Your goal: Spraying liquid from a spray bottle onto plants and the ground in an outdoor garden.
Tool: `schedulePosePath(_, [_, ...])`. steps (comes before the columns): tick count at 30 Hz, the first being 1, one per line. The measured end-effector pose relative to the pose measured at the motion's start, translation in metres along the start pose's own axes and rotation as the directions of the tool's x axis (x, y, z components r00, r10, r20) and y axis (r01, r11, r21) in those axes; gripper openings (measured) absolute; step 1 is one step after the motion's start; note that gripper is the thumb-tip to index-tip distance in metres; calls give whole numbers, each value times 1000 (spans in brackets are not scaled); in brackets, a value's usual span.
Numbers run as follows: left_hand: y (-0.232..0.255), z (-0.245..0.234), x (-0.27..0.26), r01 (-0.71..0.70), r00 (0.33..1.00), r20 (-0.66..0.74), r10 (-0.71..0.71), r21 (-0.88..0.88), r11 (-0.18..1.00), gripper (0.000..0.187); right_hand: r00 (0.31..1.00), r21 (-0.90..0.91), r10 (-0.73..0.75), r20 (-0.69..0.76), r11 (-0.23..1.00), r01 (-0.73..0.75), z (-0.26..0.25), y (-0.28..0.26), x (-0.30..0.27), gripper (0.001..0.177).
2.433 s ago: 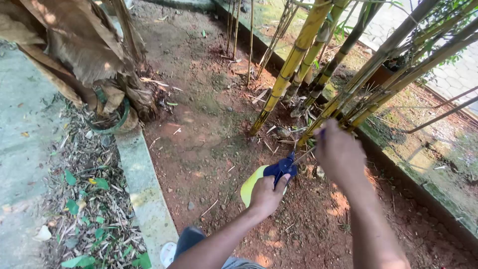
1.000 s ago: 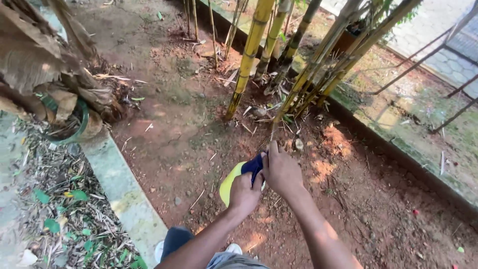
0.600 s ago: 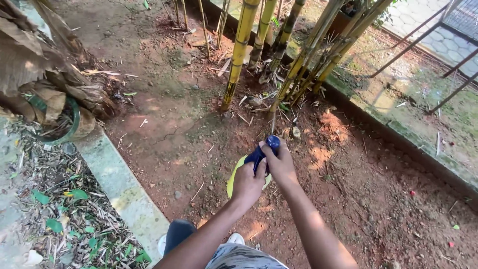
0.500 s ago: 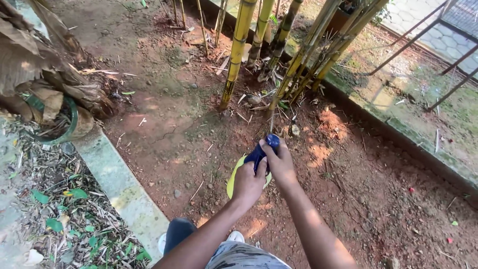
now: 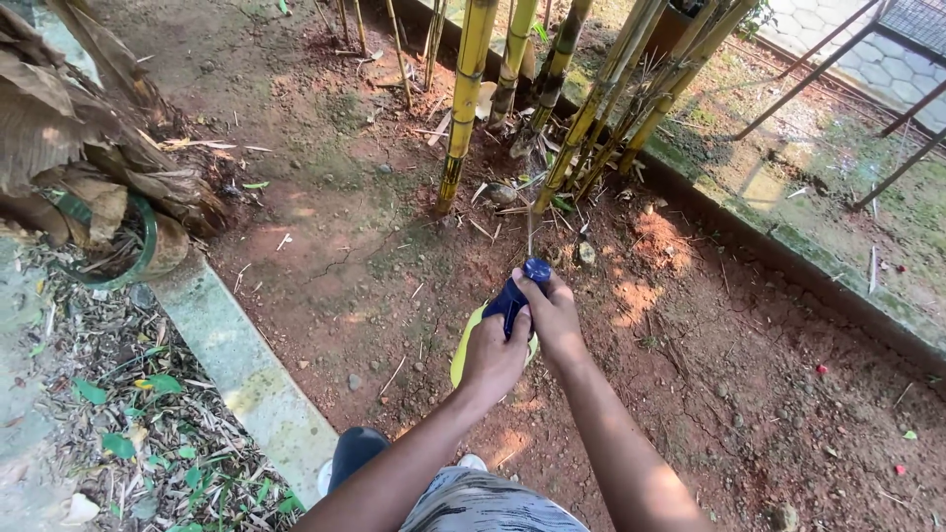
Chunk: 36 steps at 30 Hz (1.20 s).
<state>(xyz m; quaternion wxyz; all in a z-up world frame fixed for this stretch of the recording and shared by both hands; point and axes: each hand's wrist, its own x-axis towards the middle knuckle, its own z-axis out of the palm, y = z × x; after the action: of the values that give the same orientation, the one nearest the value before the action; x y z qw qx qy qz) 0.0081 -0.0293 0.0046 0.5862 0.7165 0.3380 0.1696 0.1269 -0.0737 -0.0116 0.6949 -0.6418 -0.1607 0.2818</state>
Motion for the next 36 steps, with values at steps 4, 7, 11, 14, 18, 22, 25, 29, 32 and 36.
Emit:
schedulePosePath(4, [4, 1, 1, -26, 1000, -8, 26, -29, 999, 44, 999, -2, 40, -10, 999, -40, 7, -15, -1, 30])
schedulePosePath(7, [10, 0, 5, 15, 999, 35, -12, -68, 998, 42, 999, 4, 43, 28, 999, -43, 7, -15, 9, 31])
schedulePosePath(11, [13, 1, 6, 13, 1000, 23, -11, -93, 996, 40, 998, 18, 21, 54, 1000, -22, 7, -19, 7, 30])
schedulePosePath(14, [18, -1, 12, 7, 1000, 8, -7, -70, 997, 41, 998, 47, -12, 65, 999, 9, 10, -22, 14, 29])
schedulePosePath(18, [19, -1, 13, 1, 1000, 19, 1, -110, 994, 41, 997, 94, -29, 68, 995, 22, 14, -24, 15, 28])
schedulePosePath(22, [20, -1, 18, -53, 998, 13, 54, -59, 997, 43, 998, 103, -34, 47, 994, 29, 15, -33, 15, 26])
schedulePosePath(25, [23, 0, 20, -47, 998, 35, 50, -87, 995, 43, 998, 82, -66, 4, 994, 66, 12, -35, 15, 25])
schedulePosePath(29, [33, 2, 24, -40, 996, 81, 49, -102, 994, 45, 991, 47, -132, -34, 990, 134, 9, -45, 13, 23])
schedulePosePath(32, [42, 1, 27, -62, 993, 97, 72, -106, 992, 45, 985, 34, -165, -41, 985, 167, 7, -54, 18, 23])
schedulePosePath(36, [51, 1, 29, -46, 987, 145, 73, -179, 983, 38, 981, 10, -192, -32, 981, 192, 9, -71, 12, 23])
